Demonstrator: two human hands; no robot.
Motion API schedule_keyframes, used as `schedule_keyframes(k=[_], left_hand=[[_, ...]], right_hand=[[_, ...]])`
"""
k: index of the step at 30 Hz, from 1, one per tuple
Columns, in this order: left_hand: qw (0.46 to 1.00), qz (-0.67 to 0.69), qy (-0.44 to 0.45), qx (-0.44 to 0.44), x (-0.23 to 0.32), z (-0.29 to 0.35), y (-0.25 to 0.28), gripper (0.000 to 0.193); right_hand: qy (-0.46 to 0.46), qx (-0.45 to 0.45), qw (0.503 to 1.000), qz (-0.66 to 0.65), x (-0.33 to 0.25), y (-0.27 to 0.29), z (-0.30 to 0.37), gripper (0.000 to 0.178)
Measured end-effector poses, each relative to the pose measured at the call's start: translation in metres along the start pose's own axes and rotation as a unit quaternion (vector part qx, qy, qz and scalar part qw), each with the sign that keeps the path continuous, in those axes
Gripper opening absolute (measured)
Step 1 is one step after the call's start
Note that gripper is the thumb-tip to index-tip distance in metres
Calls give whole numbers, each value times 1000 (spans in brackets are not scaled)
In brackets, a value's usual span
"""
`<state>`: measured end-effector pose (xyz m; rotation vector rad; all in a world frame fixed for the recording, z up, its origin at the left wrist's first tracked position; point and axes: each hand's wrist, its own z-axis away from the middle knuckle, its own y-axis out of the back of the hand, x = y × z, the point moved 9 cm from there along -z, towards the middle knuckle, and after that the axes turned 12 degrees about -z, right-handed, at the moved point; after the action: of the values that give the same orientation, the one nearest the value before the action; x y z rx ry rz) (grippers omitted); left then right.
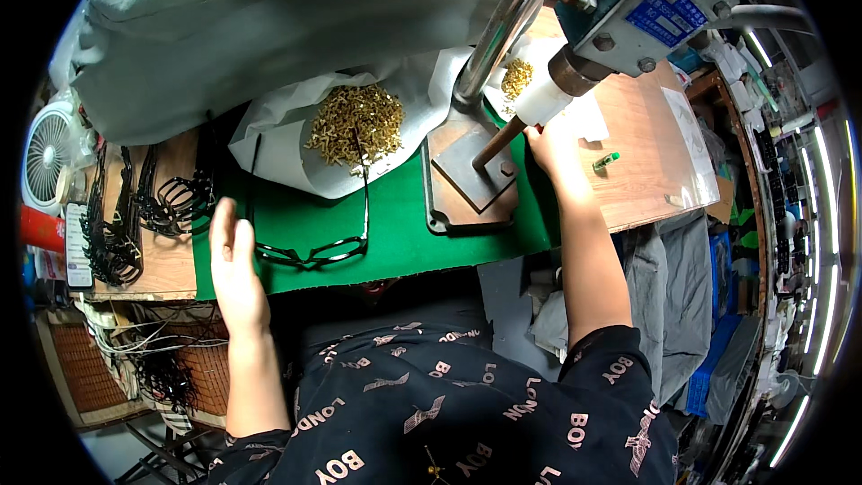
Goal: The person repeatedly picks up eyeglass frames from a cloth bag, uses a drill press to insert small metal components into the temples, and places the finished frames on the table. The process is repeated for multiple frames throughout the clip.
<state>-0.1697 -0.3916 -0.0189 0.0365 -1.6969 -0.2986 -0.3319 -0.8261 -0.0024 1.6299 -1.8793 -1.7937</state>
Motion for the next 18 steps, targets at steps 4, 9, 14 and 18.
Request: schedule_keyframes(k=[4,9,14,18], left_hand=[[881,-318,-345,-53,105,31,-57,58],[777,-480,-343,-220,82,50,-124,62],[830,-395,-304,-252,64,63,-111,44],[844,-350,-321,-250,67,73,-102,41]], right_hand=[[32,-21,999,7,4,4,9,8],[22,-73,997,0,10,10,43,8],[-70,-128,968,-206,44,11,52,12],[-188,-204,944,-181,36,12,42,15]])
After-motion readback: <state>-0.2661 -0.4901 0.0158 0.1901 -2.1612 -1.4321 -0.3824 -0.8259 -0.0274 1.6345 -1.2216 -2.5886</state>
